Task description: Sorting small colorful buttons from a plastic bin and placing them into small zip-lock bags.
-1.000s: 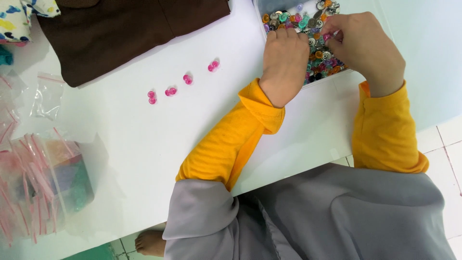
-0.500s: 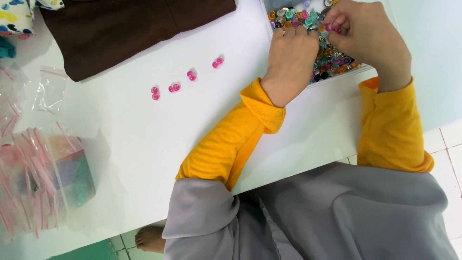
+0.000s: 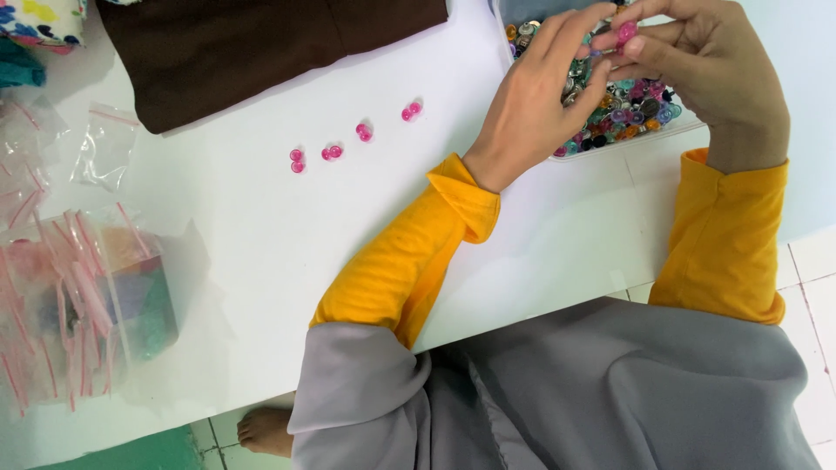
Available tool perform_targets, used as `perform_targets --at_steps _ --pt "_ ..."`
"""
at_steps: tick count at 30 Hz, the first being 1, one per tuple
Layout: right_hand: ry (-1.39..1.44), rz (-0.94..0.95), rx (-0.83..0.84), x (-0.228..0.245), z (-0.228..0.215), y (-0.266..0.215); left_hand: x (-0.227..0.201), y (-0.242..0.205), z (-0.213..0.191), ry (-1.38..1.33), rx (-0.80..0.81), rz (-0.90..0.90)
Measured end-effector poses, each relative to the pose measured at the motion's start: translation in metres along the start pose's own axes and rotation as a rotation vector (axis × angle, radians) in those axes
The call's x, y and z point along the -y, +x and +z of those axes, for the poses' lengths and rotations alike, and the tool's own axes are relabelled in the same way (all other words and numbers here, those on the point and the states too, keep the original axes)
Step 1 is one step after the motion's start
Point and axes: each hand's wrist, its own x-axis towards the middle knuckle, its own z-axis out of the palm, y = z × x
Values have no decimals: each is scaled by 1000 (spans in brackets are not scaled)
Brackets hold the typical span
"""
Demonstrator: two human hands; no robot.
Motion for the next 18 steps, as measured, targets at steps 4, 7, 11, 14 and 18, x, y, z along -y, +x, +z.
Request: perform_targets --at_steps 4,7,11,14,18 --pt "-176 -41 -54 28 20 -13 -14 -5 -20 -114 15 98" --pt "-248 -208 -157 53 53 -19 -31 -14 -37 -199 -59 2" --pt "-535 -486 -276 61 108 -10 -39 -28 -83 -384 -212 -204" --pt "-695 -678 -250 55 151 5 -38 -50 -131 -435 -246 -248" --pt "-492 -689 -282 51 216 18 -5 -101 -176 -319 -282 -291"
